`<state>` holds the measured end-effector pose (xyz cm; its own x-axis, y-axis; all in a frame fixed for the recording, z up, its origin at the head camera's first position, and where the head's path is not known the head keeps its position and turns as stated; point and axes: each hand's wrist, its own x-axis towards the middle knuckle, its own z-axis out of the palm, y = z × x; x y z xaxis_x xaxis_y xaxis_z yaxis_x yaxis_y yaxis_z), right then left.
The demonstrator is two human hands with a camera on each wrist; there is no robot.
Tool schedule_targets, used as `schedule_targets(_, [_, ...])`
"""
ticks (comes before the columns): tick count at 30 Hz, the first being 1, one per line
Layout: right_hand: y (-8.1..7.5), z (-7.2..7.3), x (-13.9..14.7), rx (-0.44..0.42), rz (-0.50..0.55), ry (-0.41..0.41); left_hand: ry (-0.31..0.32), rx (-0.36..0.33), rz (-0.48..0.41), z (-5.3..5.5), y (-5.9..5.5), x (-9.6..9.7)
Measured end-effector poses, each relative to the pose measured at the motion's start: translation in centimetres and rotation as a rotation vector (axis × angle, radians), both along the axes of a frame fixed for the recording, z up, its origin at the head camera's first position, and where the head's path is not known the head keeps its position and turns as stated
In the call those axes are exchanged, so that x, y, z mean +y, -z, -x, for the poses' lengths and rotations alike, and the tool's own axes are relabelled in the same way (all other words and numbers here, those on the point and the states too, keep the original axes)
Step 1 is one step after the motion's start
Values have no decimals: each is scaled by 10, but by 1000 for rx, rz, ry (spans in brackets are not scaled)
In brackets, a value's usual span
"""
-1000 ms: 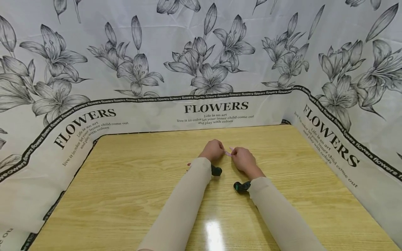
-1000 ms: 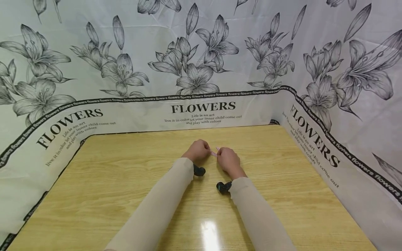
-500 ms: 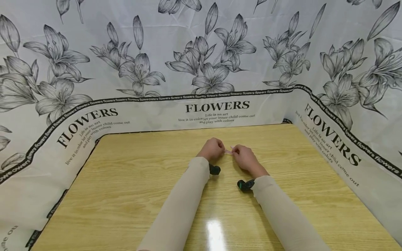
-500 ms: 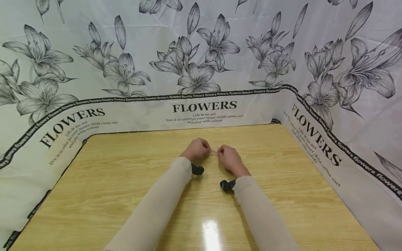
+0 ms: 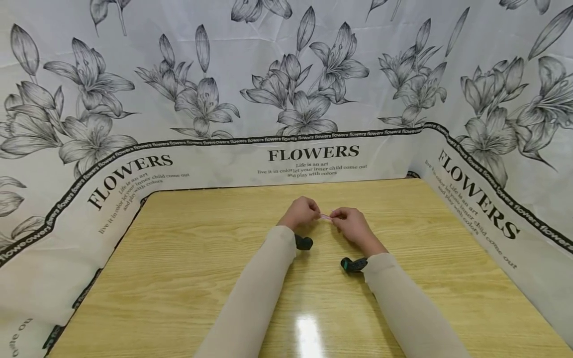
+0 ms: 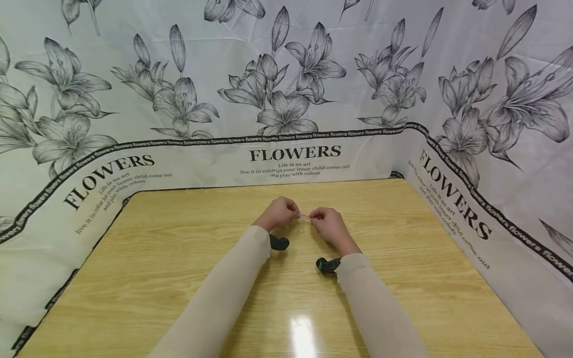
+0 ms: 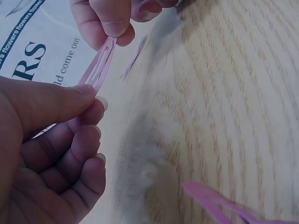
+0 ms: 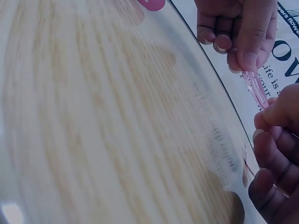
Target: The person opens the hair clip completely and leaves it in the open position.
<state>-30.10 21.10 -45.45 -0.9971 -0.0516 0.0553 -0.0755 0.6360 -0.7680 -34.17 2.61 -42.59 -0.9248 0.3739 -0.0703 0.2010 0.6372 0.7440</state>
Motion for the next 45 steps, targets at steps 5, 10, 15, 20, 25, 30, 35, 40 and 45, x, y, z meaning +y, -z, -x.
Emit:
schedule_targets(5, [2, 0, 0, -2, 39, 8, 15, -2, -29, 3, 4, -3])
schedule_targets(10, [1, -1, -3, -5, 89, 5, 24, 5, -30, 3, 6, -8])
schedule_targets(15, [2, -1, -5, -28, 170, -4, 29, 1, -44, -1, 4, -13])
schedule_targets(20, [3, -1, -8, -43, 234, -47, 32, -2, -58, -5, 3, -21])
schedule_targets(25, [3, -4, -11, -51, 262, -94, 44, 10, -63, -9, 4, -27])
schedule_targets(30, [2, -6, -14, -50, 286, -131, 45, 6, -95, -14, 4, -31])
schedule_targets(35, [3, -6, -17, -47, 311, -143, 36, 10, -113, -18, 5, -35])
schedule_targets(40, [3, -8, -21, -33, 314, -143, 11, 11, -124, -22, 5, -40])
schedule_targets(45, [3, -11, -27, 3, 300, -151, -17, 16, -139, -27, 7, -46])
